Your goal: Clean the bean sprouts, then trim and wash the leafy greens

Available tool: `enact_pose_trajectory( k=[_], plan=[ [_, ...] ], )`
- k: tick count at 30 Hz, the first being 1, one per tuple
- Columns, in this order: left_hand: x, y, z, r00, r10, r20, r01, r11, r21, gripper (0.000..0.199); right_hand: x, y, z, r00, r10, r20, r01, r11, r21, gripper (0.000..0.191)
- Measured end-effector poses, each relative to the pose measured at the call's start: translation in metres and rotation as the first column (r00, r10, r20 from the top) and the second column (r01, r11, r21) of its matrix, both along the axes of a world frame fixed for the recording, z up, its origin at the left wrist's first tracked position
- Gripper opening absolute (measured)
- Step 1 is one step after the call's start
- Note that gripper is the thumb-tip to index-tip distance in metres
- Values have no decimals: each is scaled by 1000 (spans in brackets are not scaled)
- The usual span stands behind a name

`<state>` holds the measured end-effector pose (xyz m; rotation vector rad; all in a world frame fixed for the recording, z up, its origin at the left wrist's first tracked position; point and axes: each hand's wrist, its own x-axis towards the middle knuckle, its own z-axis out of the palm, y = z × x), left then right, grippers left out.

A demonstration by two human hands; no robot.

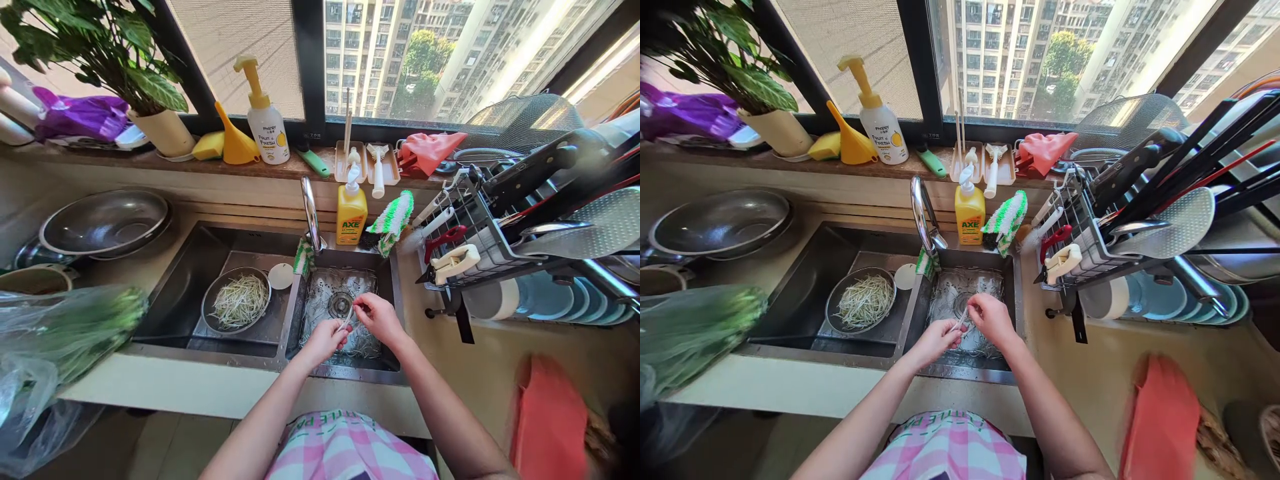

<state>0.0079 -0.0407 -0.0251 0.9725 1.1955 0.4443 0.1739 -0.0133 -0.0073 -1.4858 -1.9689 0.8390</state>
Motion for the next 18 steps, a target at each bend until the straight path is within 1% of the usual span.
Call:
enact_pose_trajectory(
  k=[4, 6, 8, 10, 11, 12, 13, 14, 15, 16, 18],
  plan=[
    [0, -1, -1, 996, -34, -88, 38, 998, 42, 24, 1, 3, 3, 985, 70, 160, -78, 996, 41, 11],
    [0, -1, 0, 993, -36, -110, 41, 998, 48, 23, 1, 3, 1, 981, 73, 179, -80, 996, 30, 9],
    [1, -1, 2, 994, -27, -103, 31, 999, 38, 22, -1, 3, -4, 993, 38, 110, -35, 999, -27, 8],
    [2, 1, 4, 997, -12, -79, 14, 1000, 27, 21, -4, 3, -11, 996, -48, -73, 37, 988, -147, 7],
    [2, 1, 5, 998, -9, -70, 11, 1000, 25, 21, -4, 4, -14, 976, -108, -188, 64, 972, -225, 11],
    [2, 2, 6, 998, -7, -65, 9, 1000, 26, 20, -4, 4, -16, 940, -173, -295, 79, 950, -303, 16],
    [2, 3, 6, 998, -7, -63, 8, 999, 31, 20, -4, 5, -18, 897, -233, -377, 87, 927, -365, 20],
    [1, 4, 6, 998, -5, -69, 7, 999, 37, 20, -2, 6, -20, 863, -279, -422, 98, 910, -403, 24],
    [1, 5, 5, 997, 0, -80, 4, 999, 45, 20, 0, 6, -20, 851, -309, -425, 121, 903, -413, 26],
    [0, 6, 4, 995, 7, -95, -2, 999, 52, 20, 2, 5, -19, 864, -321, -388, 161, 906, -391, 27],
    [-2, 6, 0, 992, 19, -126, -12, 998, 58, 20, 6, 1, -16, 918, -305, -252, 240, 936, -258, 24]
  ],
)
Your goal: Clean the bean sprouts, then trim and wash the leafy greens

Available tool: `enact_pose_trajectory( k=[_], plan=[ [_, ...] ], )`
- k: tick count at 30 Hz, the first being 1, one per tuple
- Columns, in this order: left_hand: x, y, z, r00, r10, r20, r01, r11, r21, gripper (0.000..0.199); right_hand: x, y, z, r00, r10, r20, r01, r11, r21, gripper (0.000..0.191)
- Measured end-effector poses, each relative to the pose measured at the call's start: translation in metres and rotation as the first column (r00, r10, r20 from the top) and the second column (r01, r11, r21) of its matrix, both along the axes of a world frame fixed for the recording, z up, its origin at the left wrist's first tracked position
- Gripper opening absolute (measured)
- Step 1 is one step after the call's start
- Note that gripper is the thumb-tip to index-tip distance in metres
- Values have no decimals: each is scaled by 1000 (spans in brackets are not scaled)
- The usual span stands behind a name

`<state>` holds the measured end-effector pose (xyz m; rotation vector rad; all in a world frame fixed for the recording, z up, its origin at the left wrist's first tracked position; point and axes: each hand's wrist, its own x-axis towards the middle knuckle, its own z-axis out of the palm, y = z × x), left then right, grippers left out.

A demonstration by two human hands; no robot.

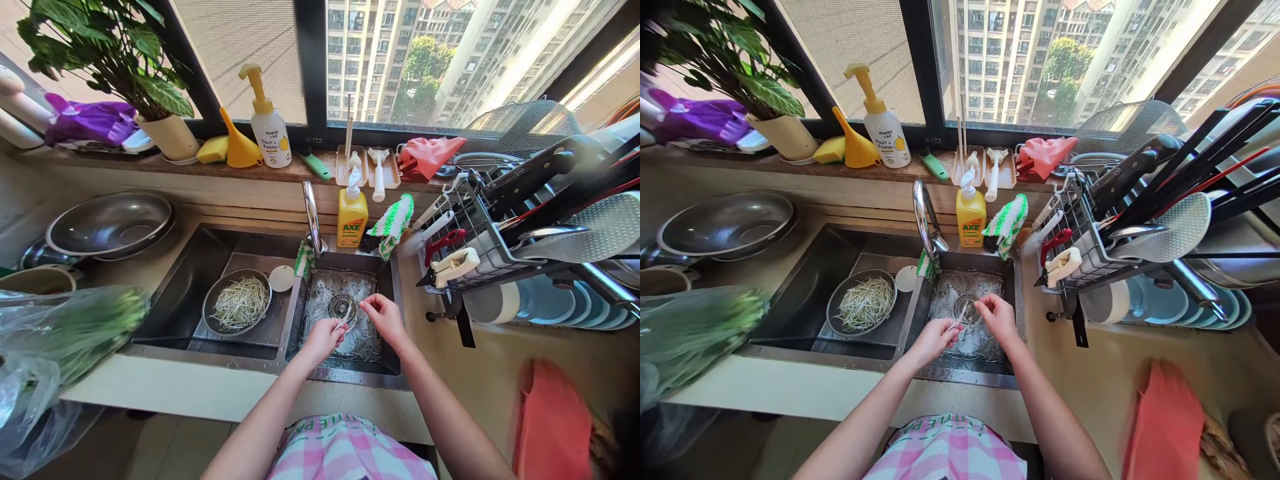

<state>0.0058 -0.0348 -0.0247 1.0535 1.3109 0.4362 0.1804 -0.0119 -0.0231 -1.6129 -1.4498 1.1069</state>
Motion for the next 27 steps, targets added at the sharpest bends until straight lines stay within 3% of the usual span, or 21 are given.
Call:
enact_pose_trajectory(
  k=[2, 4, 7, 9, 13, 19, 22, 27],
  plan=[
    [-2, 0, -4, 1000, -1, -23, 1, 1000, -6, 20, 2, -6, 7, 985, 52, 164, -73, 990, 120, 17],
    [-3, -1, -8, 1000, -15, -23, 15, 1000, -10, 20, 1, -13, 15, 948, 183, 261, -236, 953, 192, 17],
    [-2, -1, -9, 998, -52, -20, 52, 999, 12, 17, -4, -19, 25, 837, 357, 416, -465, 864, 194, 19],
    [-1, -1, -7, 997, -74, -27, 75, 997, 25, 15, -7, -19, 28, 774, 374, 511, -520, 836, 176, 15],
    [1, -1, -1, 996, -85, -4, 85, 996, 4, 17, -13, -18, 24, 758, 347, 553, -510, 843, 170, 10],
    [1, 1, 5, 991, -124, -43, 124, 992, 1, 19, -20, -18, 11, 956, 201, 213, -236, 960, 153, 9],
    [1, 2, 5, 970, -170, -176, 188, 978, 93, 22, -22, -19, 11, 943, 292, 161, -312, 943, 116, 8],
    [4, 3, 4, 901, -239, -361, 310, 938, 154, 22, -28, -21, 15, 892, 364, 268, -391, 919, 55, 4]
  ],
)
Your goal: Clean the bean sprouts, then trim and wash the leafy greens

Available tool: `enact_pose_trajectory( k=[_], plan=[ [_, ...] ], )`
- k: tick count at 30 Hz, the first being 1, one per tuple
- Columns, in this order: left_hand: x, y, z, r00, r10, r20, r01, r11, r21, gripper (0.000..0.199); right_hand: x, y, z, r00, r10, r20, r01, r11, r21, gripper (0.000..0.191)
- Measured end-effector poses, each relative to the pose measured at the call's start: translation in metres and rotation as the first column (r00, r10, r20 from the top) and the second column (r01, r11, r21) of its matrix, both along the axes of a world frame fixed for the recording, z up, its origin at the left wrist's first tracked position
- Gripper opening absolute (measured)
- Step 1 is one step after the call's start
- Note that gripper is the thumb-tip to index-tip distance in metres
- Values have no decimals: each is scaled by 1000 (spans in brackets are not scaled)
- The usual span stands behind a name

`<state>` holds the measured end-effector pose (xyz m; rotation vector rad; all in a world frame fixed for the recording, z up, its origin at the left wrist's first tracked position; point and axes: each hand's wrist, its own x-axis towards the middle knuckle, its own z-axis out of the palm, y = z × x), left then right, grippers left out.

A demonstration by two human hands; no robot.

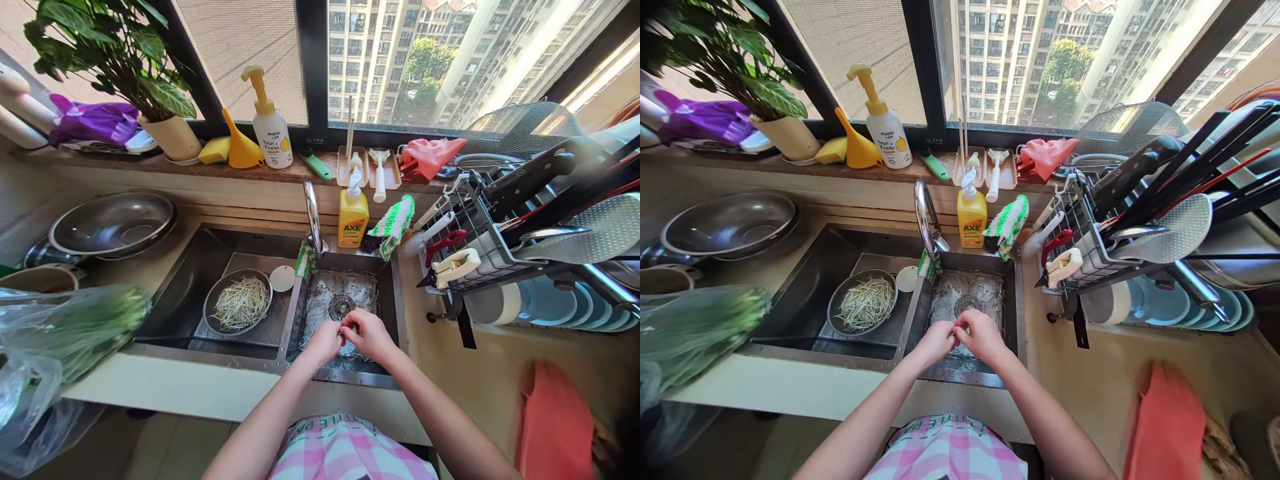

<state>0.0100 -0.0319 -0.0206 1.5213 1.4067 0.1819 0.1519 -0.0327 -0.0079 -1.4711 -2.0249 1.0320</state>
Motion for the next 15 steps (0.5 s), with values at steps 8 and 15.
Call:
enact_pose_trajectory(
  k=[8, 15],
  plan=[
    [0, 1, 4, 999, -16, 34, 16, 1000, 14, 22, 3, 5, 0, 999, 1, 54, -1, 1000, 5, 9],
    [-2, -1, -12, 995, -69, 78, 72, 997, -25, 20, 5, 11, 13, 918, 206, 340, -231, 972, 33, 8]
  ],
)
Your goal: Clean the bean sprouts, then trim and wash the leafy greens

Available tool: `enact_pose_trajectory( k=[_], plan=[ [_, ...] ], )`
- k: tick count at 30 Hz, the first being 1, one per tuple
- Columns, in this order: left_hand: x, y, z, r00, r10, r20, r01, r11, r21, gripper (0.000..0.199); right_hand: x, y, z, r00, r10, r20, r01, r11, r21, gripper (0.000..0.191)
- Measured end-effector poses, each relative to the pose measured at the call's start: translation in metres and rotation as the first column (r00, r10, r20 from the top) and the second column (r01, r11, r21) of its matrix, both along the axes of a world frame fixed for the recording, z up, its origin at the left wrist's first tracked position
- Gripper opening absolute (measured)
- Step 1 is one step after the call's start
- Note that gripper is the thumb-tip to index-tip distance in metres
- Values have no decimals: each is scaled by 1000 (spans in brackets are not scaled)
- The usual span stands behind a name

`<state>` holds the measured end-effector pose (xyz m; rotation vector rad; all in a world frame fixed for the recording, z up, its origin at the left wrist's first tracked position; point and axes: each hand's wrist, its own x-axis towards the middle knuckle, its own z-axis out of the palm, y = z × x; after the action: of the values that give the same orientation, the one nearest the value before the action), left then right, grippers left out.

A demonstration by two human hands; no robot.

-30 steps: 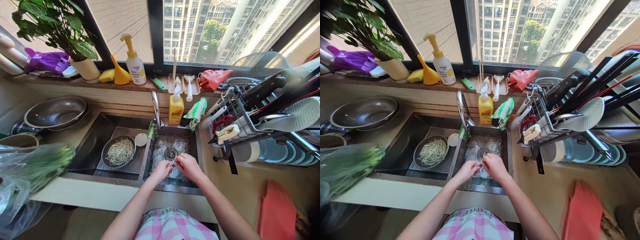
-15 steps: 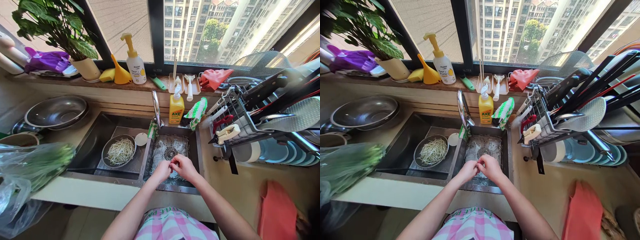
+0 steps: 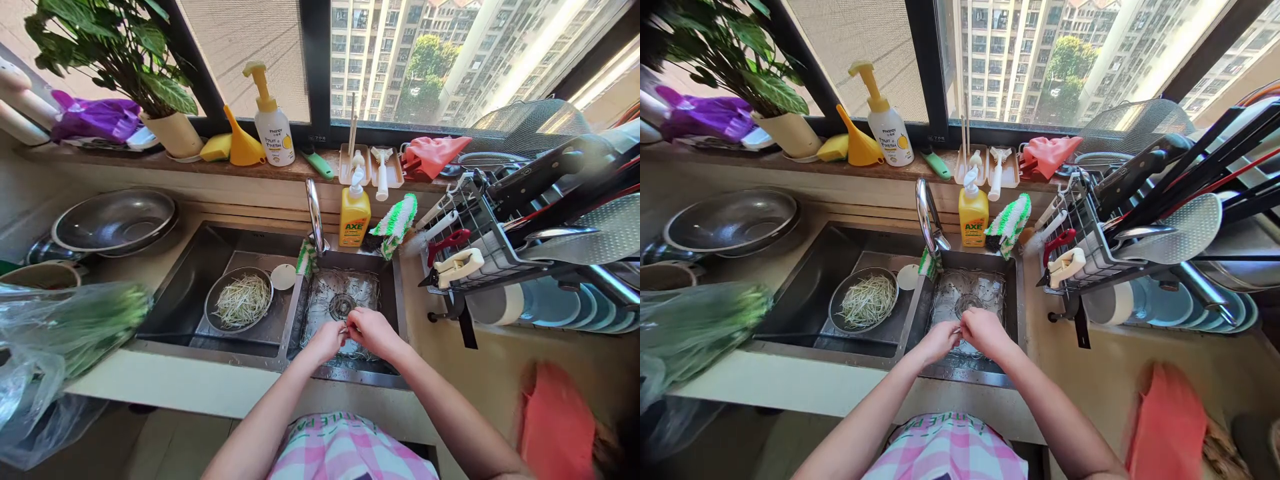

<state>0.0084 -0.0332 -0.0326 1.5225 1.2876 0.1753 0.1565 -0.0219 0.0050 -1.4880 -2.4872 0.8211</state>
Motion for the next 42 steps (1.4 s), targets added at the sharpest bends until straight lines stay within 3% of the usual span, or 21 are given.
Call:
enact_pose_trajectory(
  k=[2, 5, 9, 11, 13, 15, 17, 20, 23, 29, 33, 42],
  plan=[
    [1, -1, -8, 999, 18, 49, -14, 997, -74, 18, -3, 1, 2, 999, -7, 52, 5, 999, 39, 7],
    [1, -3, -12, 975, 136, 173, -97, 971, -218, 18, -3, 7, 1, 980, -156, -125, 163, 986, 45, 7],
    [-7, -2, 0, 852, 339, 398, -196, 913, -357, 20, 11, 22, -17, 787, -406, -465, 394, 910, -128, 12],
    [-13, -2, 8, 770, 430, 471, -223, 873, -433, 27, 18, 26, -34, 739, -497, -455, 452, 867, -211, 15],
    [-17, -2, 13, 688, 524, 502, -245, 819, -519, 34, 21, 23, -53, 759, -543, -359, 488, 839, -239, 13],
    [-21, -3, 13, 611, 607, 509, -258, 760, -597, 38, 19, 13, -67, 794, -537, -285, 490, 843, -223, 9],
    [-23, -3, 10, 538, 668, 514, -272, 714, -645, 37, 10, 0, -71, 788, -520, -330, 470, 854, -222, 12],
    [-23, -3, 5, 439, 730, 523, -296, 667, -683, 32, -9, -17, -60, 692, -514, -506, 421, 858, -296, 24],
    [-17, -4, 2, 372, 758, 536, -285, 643, -711, 24, -26, -22, -46, 630, -525, -572, 428, 849, -308, 25],
    [-10, -7, -3, 204, 821, 534, -250, 571, -782, 13, -36, -16, -40, 682, -505, -528, 509, 847, -153, 14],
    [-13, -5, -4, 139, 861, 488, -159, 506, -848, 22, -36, -17, -36, 736, -459, -497, 490, 868, -75, 9],
    [-13, 2, 7, 16, 872, 489, -95, 488, -868, 23, -33, -21, -22, 689, -405, -601, 470, 881, -55, 13]
  ],
)
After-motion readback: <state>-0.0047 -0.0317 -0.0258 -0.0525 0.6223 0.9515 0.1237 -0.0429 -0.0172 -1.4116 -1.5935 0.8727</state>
